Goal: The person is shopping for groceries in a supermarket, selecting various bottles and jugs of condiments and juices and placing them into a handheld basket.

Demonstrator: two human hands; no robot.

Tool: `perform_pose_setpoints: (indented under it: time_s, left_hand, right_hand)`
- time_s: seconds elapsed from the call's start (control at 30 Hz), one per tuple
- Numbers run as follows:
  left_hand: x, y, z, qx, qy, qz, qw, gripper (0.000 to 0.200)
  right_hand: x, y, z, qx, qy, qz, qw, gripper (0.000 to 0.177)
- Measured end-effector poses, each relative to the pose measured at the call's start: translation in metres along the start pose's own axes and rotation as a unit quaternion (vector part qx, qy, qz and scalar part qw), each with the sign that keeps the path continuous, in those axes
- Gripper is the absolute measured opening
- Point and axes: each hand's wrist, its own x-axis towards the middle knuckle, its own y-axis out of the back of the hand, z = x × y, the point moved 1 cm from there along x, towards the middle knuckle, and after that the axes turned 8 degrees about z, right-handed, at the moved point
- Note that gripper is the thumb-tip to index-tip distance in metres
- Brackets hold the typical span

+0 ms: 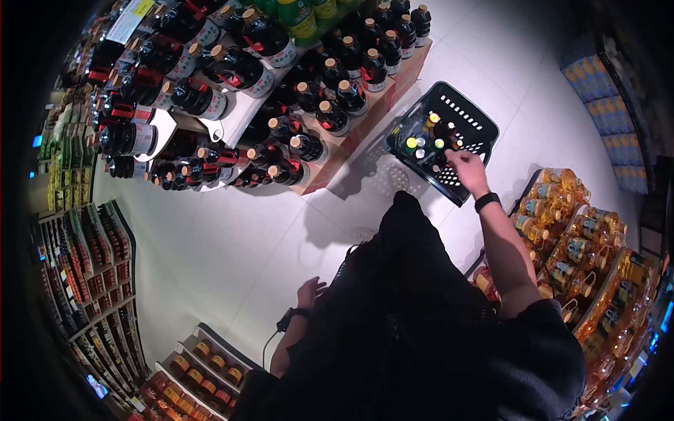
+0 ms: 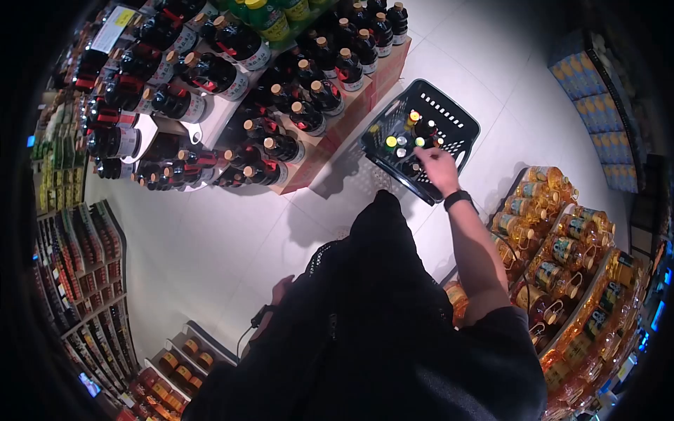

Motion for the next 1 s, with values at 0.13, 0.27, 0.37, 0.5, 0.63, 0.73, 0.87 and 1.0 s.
perform_pose_setpoints:
  time_s: [0.13, 0.27, 0.37, 0.5, 0.63, 0.73, 0.87, 1.0]
  left_hand:
    - [0.008, -0.012, 0.102, -0.239, 0.162, 0.057, 0.956, 0.040]
    - [0.010, -0.038, 0.176, -0.171, 0.131, 0.027, 0.976, 0.039]
    - [-0.004, -0.055, 0.199, -0.031, -0.010, -0.025, 0.999, 0.036]
    - [-0.030, -0.072, 0.239, -0.107, 0.192, 0.031, 0.975, 0.032]
    - [-0.049, -0.077, 0.248, -0.092, 0.249, 0.072, 0.962, 0.036]
    - [-0.052, -0.089, 0.258, -0.042, 0.278, 0.072, 0.957, 0.035]
    - [-0.034, -0.111, 0.282, -0.031, 0.313, 0.072, 0.946, 0.035]
    - [-0.028, -0.119, 0.282, 0.046, 0.220, 0.017, 0.974, 0.034]
  right_hand:
    - [0.080, 0.035, 0.055, 0.023, -0.068, 0.027, 0.997, 0.030]
    - [0.145, 0.045, 0.093, 0.006, -0.132, 0.022, 0.991, 0.025]
    - [0.195, 0.030, 0.131, -0.033, -0.194, -0.015, 0.980, 0.027]
    - [0.256, -0.024, 0.255, -0.214, -0.067, -0.081, 0.971, 0.023]
    - [0.269, -0.063, 0.234, -0.110, -0.358, -0.117, 0.920, 0.022]
    - [0.277, -0.108, 0.305, -0.192, -0.174, -0.219, 0.941, 0.038]
    - [0.269, -0.155, 0.329, -0.107, -0.475, -0.188, 0.853, 0.049]
    - [0.267, -0.179, 0.340, -0.091, -0.490, -0.171, 0.850, 0.059]
